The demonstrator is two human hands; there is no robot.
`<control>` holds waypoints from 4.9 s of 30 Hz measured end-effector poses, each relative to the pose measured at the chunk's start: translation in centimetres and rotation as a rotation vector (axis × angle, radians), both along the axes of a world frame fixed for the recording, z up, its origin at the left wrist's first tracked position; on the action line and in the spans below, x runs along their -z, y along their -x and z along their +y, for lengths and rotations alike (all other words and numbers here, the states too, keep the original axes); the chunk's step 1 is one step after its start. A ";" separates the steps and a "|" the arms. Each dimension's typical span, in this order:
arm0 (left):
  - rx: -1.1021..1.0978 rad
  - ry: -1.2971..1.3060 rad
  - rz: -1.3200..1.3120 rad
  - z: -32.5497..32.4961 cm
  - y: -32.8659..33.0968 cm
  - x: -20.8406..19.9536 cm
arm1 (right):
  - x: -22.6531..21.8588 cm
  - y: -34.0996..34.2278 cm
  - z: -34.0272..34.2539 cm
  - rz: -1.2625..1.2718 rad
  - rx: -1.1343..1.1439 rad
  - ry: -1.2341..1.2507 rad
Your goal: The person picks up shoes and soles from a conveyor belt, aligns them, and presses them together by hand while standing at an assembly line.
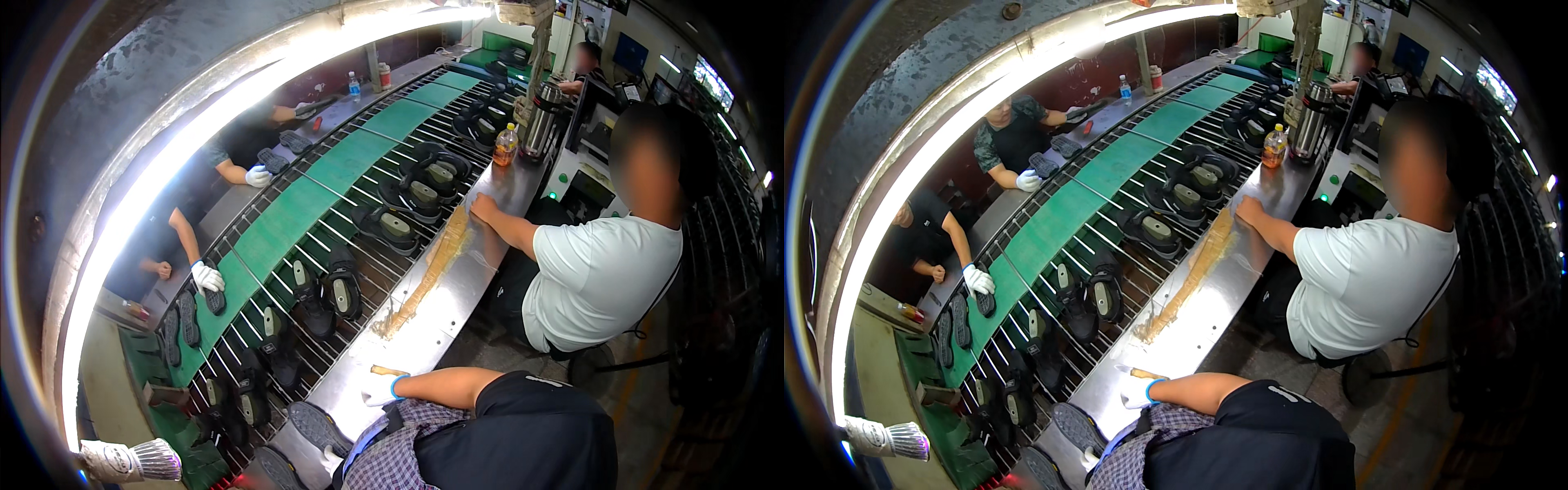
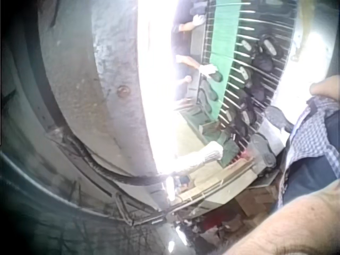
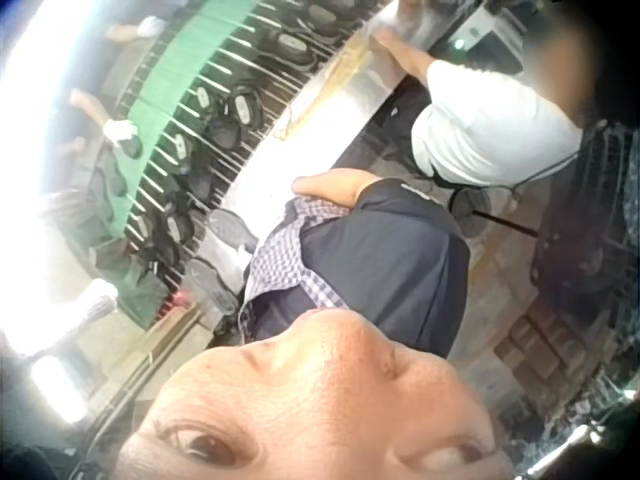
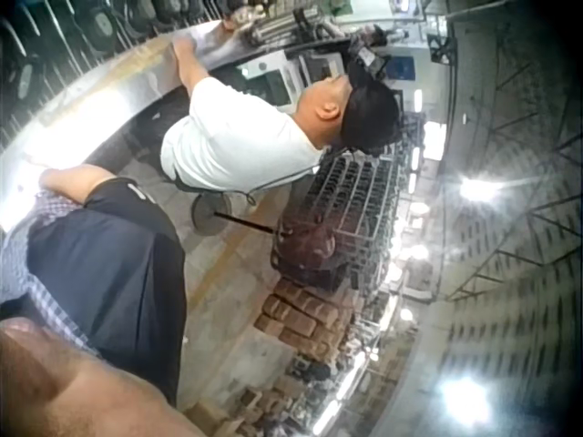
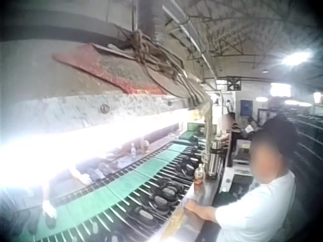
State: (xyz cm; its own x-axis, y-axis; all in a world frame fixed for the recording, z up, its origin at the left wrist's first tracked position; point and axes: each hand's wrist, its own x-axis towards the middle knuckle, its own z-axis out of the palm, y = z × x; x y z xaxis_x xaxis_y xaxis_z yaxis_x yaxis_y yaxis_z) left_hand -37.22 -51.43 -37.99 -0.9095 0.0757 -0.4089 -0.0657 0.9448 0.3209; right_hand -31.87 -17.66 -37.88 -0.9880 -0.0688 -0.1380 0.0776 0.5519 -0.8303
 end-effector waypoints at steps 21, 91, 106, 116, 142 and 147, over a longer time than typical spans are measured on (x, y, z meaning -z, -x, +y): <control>-0.151 0.020 0.129 0.3 0.3 -3.6 | -2.4 -0.4 -0.6 -0.090 0.073 0.053; -0.160 -0.267 0.256 -6.1 -7.3 -4.9 | -2.7 7.2 8.2 -0.058 0.629 0.302; -0.286 -0.368 0.343 -8.6 -9.4 -0.1 | -4.8 13.9 5.9 -0.290 0.692 0.942; -0.291 -0.173 0.269 -6.6 -3.2 -2.3 | -11.1 12.2 10.7 0.146 1.226 -0.332; -0.253 -0.181 0.296 -9.9 -4.2 -2.2 | -12.7 26.6 1.8 0.388 -0.078 -0.805; -0.468 -0.184 0.405 -11.4 -8.9 -2.2 | -17.8 28.5 -2.9 0.029 -0.490 -1.277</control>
State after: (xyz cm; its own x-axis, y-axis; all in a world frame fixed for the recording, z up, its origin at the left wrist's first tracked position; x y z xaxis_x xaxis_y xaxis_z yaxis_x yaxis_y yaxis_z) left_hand -28.32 -62.85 -35.77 -0.9428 -0.3303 -0.0447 -0.2973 0.7726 0.5610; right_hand -60.40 -20.51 -20.03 -0.9032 -0.2505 -0.3486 -0.3540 0.8940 0.2746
